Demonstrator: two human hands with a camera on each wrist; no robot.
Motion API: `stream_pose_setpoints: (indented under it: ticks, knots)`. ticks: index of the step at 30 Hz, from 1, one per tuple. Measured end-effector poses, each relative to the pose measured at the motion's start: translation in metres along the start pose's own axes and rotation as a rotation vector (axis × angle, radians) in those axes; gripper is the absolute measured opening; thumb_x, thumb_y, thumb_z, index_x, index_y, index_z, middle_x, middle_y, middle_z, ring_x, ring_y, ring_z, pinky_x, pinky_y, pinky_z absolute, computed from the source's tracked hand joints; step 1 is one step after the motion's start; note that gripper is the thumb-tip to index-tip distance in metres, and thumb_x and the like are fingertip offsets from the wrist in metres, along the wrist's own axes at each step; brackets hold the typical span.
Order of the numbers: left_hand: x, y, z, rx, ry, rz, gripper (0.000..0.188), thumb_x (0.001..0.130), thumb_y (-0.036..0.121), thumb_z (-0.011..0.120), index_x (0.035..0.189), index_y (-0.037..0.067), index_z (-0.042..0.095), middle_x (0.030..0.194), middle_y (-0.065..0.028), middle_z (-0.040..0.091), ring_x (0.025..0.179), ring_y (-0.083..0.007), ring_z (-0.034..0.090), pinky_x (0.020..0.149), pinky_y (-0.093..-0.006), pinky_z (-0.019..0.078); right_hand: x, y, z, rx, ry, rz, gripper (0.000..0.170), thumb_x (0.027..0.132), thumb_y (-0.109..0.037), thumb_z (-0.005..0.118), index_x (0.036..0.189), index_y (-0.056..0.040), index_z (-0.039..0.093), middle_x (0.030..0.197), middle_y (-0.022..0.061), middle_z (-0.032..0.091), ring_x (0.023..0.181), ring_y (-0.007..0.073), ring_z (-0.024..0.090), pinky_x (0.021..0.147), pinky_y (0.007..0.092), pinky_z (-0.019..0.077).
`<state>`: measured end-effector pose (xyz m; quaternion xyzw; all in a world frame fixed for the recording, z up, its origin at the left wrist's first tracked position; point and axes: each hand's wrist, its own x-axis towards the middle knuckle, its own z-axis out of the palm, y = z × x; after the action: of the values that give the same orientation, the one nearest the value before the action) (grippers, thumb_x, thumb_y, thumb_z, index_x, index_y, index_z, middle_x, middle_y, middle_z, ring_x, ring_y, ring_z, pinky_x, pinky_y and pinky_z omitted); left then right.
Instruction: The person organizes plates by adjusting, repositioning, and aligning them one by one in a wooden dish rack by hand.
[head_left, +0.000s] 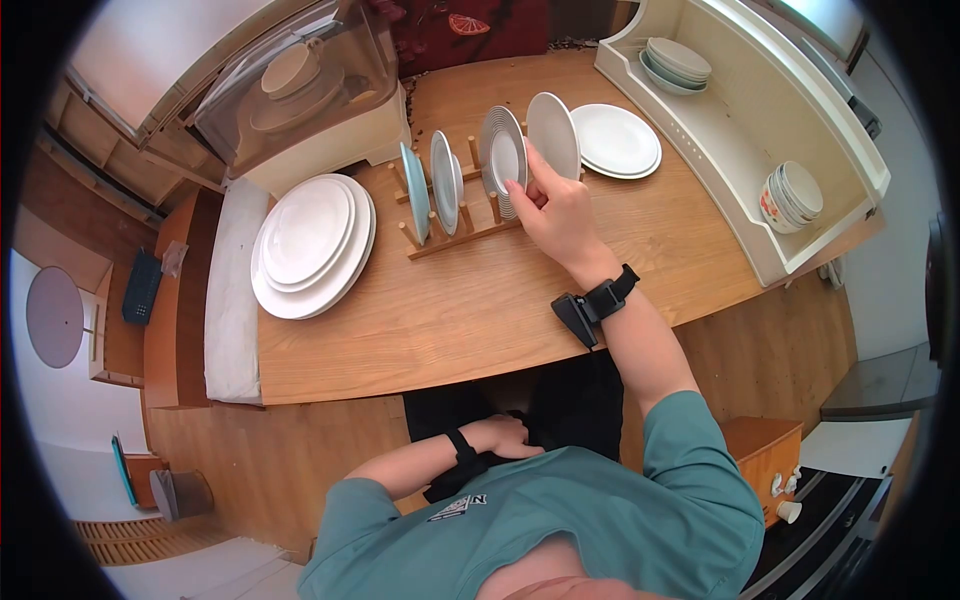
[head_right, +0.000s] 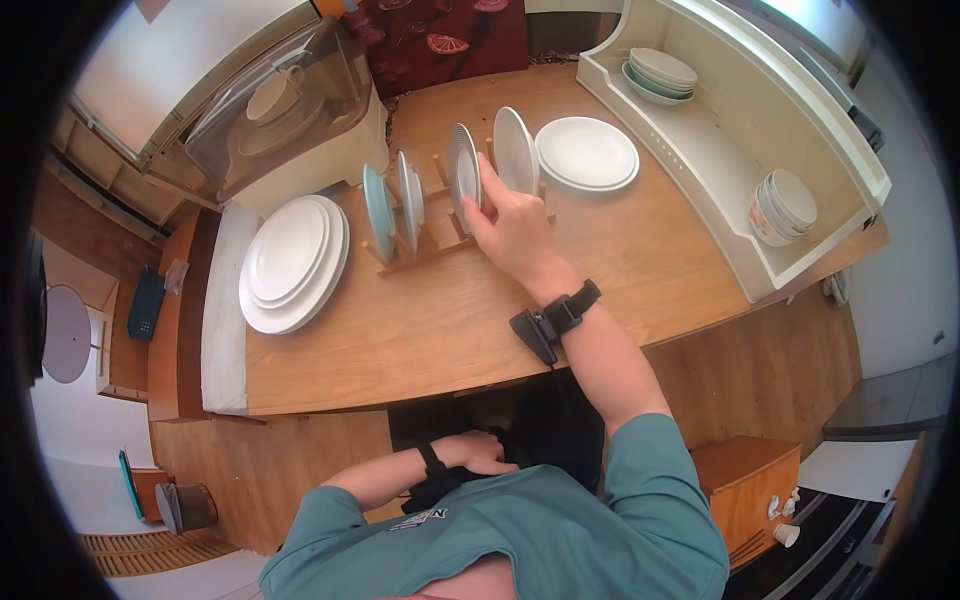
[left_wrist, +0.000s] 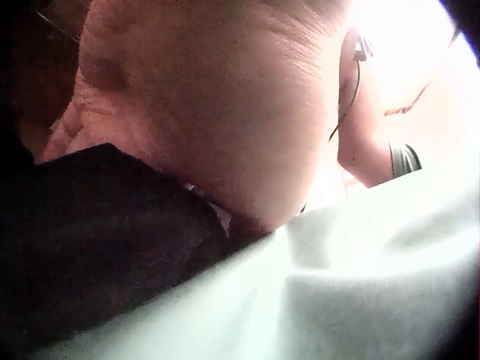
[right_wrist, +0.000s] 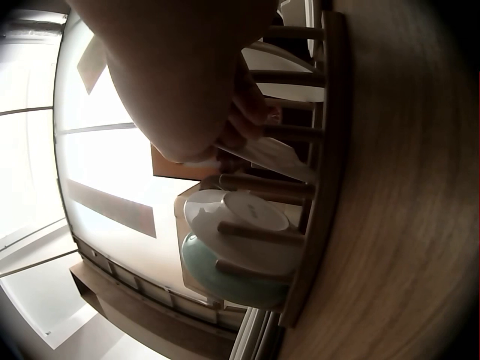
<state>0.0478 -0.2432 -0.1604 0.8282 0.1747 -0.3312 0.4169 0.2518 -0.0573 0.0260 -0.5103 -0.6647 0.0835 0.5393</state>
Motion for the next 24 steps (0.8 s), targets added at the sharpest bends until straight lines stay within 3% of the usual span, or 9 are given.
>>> stream_pose_setpoints:
  ticks: [2,7,11,15,17,20,22,24]
  knots:
    - [0.006,-0.004,0.008,0.047,0.016,0.001,0.071,0.096,0.064,0.039,0.101,0.004,0.077,0.096,-0.024,0.073,0.095,-0.0437,0.068,0.089,-0.0493,0.054,0.001,0.003,0.004,0.025,0.073,-0.061,0.053,0.089,-0.011,0.071,0.138,0.0023,0.056,0.056,0.0096,0.058,0.047,0.015,0.057,0.051,0.0281,0.0475]
    - [0.0,0.001,0.024,-0.017,0.092,0.05,0.072,0.096,0.062,0.046,0.114,-0.003,0.069,0.104,-0.0307,0.069,0.101,-0.0462,0.066,0.096,-0.0514,0.0514,0.001,0.001,0.002,0.024,0.074,-0.058,0.054,0.089,-0.01,0.071,0.139,0.0021,0.056,0.056,0.0096,0.058,0.047,0.0152,0.057,0.051,0.0282,0.0478]
    - [-0.019,-0.001,0.006,-0.159,0.135,-0.017,0.068,0.096,0.061,0.047,0.114,-0.002,0.069,0.104,-0.0297,0.07,0.102,-0.0465,0.066,0.096,-0.0514,0.0513,0.001,0.001,0.001,0.011,0.057,-0.053,0.054,0.089,-0.011,0.071,0.139,0.0024,0.055,0.057,0.0102,0.06,0.047,0.0159,0.059,0.052,0.0285,0.0486]
    - [-0.017,-0.008,0.019,-0.14,0.245,0.061,0.055,0.096,0.053,0.053,0.11,0.002,0.07,0.098,-0.0274,0.071,0.098,-0.0465,0.066,0.093,-0.0521,0.052,0.002,-0.002,-0.001,0.018,0.07,-0.063,0.055,0.089,-0.011,0.071,0.139,0.0027,0.055,0.058,0.0109,0.06,0.048,0.017,0.06,0.052,0.0287,0.049]
    - [-0.027,0.0,0.009,-0.105,0.275,0.116,0.043,0.097,0.044,0.056,0.103,0.004,0.07,0.091,-0.0235,0.071,0.092,-0.0433,0.067,0.087,-0.0518,0.053,0.002,-0.008,-0.005,0.018,0.009,0.002,0.054,0.089,-0.012,0.069,0.137,0.0061,0.054,0.068,0.0166,0.067,0.058,0.0273,0.067,0.058,0.0354,0.053]
    - [-0.052,0.02,-0.027,-0.149,0.206,0.151,0.038,0.099,0.04,0.055,0.101,0.006,0.071,0.09,-0.0188,0.072,0.088,-0.0394,0.069,0.083,-0.0502,0.0535,0.003,-0.012,-0.007,0.025,-0.021,0.038,0.054,0.089,-0.012,0.069,0.138,0.0058,0.053,0.068,0.0168,0.067,0.058,0.027,0.067,0.058,0.0352,0.0531]
    - [-0.085,0.042,-0.064,-0.118,0.253,0.194,0.031,0.099,0.034,0.057,0.1,0.007,0.071,0.087,-0.0144,0.072,0.083,-0.0351,0.069,0.076,-0.0458,0.0541,0.003,-0.012,-0.007,0.041,-0.018,0.034,0.055,0.089,-0.013,0.069,0.139,0.0053,0.052,0.067,0.0167,0.066,0.058,0.0268,0.067,0.057,0.0354,0.053]
    - [-0.124,0.065,-0.109,-0.284,0.422,0.431,0.022,0.096,0.027,0.064,0.094,0.007,0.07,0.081,-0.0122,0.071,0.076,-0.0316,0.069,0.068,-0.0384,0.054,0.003,-0.013,-0.007,0.024,-0.013,0.033,0.057,0.089,-0.013,0.069,0.14,0.005,0.051,0.066,0.0166,0.065,0.057,0.027,0.067,0.057,0.0359,0.0528]
